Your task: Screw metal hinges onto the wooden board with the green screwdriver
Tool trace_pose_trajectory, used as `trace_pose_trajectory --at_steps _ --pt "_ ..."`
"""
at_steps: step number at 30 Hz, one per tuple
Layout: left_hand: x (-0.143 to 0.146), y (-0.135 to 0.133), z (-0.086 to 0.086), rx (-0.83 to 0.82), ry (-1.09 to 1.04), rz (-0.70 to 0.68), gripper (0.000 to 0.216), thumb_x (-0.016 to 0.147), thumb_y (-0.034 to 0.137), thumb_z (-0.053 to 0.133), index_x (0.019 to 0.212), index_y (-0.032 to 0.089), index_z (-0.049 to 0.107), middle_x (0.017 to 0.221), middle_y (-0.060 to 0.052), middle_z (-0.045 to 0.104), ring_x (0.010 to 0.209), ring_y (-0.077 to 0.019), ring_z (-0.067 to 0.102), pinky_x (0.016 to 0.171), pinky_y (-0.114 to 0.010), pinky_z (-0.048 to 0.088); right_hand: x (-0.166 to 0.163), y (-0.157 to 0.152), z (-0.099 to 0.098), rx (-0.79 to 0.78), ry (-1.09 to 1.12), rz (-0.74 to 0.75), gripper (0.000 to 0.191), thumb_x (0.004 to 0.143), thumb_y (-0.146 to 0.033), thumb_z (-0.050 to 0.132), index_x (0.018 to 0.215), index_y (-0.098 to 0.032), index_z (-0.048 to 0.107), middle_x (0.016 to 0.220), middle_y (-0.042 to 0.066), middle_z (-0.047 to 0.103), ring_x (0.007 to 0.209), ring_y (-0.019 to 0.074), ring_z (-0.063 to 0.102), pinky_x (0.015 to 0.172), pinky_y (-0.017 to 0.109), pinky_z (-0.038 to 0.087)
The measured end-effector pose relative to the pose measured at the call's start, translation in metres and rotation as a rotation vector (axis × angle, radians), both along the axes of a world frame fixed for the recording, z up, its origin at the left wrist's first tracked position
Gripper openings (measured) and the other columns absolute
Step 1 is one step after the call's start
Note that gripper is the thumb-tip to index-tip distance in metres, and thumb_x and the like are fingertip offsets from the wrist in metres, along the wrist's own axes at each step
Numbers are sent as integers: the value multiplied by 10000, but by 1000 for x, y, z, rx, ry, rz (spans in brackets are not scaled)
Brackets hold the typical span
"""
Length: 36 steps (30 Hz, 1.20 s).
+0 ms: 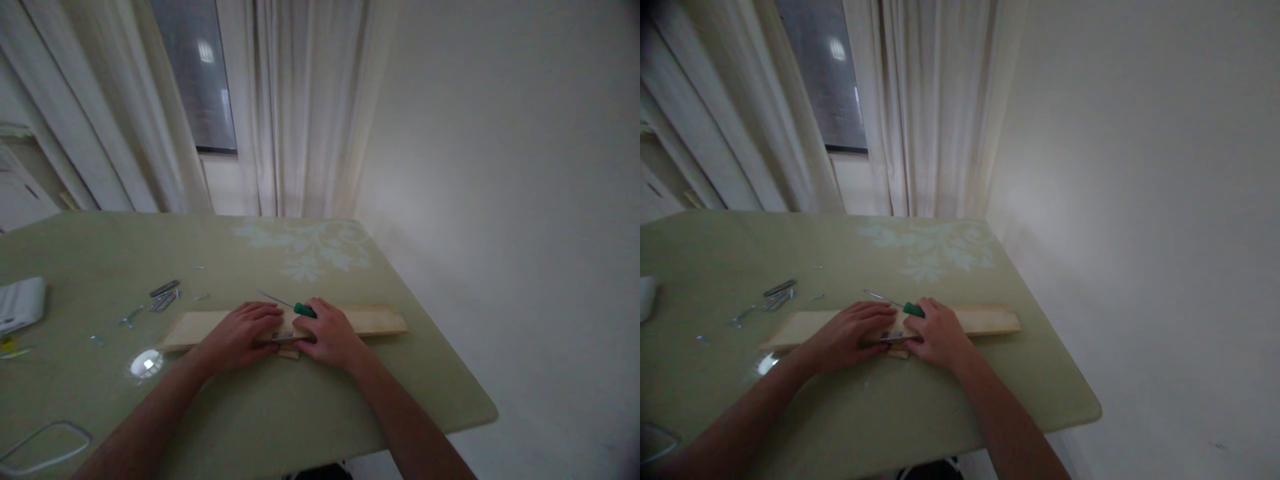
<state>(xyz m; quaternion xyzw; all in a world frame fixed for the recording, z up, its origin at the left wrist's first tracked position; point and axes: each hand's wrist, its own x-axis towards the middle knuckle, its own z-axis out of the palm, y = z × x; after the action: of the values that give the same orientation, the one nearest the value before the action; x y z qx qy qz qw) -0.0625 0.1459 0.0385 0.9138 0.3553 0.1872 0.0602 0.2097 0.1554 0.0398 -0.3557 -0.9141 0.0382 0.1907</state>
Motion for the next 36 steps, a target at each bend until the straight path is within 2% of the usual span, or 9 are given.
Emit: trace_pose_trajectory --at_steps 3,9,15,20,25,29,36 --pt "6 -4 1 79 24 -58 298 952 284 685 1245 230 704 1330 -90 733 1202 -287 685 1063 -456 522 -5 -3 -1 36 -29 46 168 916 -389 762 978 -235 734 1033 81 610 994 234 572 840 331 483" --pt "14 -6 0 140 -9 -86 241 991 276 667 1221 225 715 1277 -79 756 1139 -267 715 1005 -424 561 -7 -3 -3 96 -27 82 187 916 -369 748 1045 -234 734 1031 89 623 968 239 563 819 334 478" --pt "14 -5 -5 224 -48 -134 210 1064 328 588 1169 213 729 1170 -77 787 1056 -222 741 957 -379 578 -2 0 -1 69 -5 102 169 926 -384 759 1025 -250 737 1034 77 630 964 228 594 796 316 484" --pt "19 -6 -6 291 8 -112 221 1085 303 539 1127 208 734 1095 -83 792 981 -215 749 888 -356 588 1 4 -2 46 -12 98 133 949 -363 739 1005 -242 741 1056 79 635 986 228 613 810 319 489" --pt "23 -12 -6 399 125 -87 178 1075 202 522 1104 173 696 1096 -112 784 925 -228 758 822 -361 597 1 5 -3 46 -29 61 122 985 -346 701 1001 -232 739 1065 85 648 988 226 614 812 315 487" --pt "27 -17 -8 497 208 -103 178 1044 133 526 1161 125 661 1136 -148 781 953 -266 768 788 -382 623 1 4 -2 20 -24 58 116 976 -342 712 1001 -231 738 1063 84 648 994 228 616 815 318 491" --pt "26 -18 -12 470 202 -71 238 1035 120 508 1237 142 633 1200 -159 772 1026 -274 774 784 -369 643 5 3 1 -35 40 78 126 978 -301 704 1080 -255 762 1100 85 653 1005 216 624 854 319 505"
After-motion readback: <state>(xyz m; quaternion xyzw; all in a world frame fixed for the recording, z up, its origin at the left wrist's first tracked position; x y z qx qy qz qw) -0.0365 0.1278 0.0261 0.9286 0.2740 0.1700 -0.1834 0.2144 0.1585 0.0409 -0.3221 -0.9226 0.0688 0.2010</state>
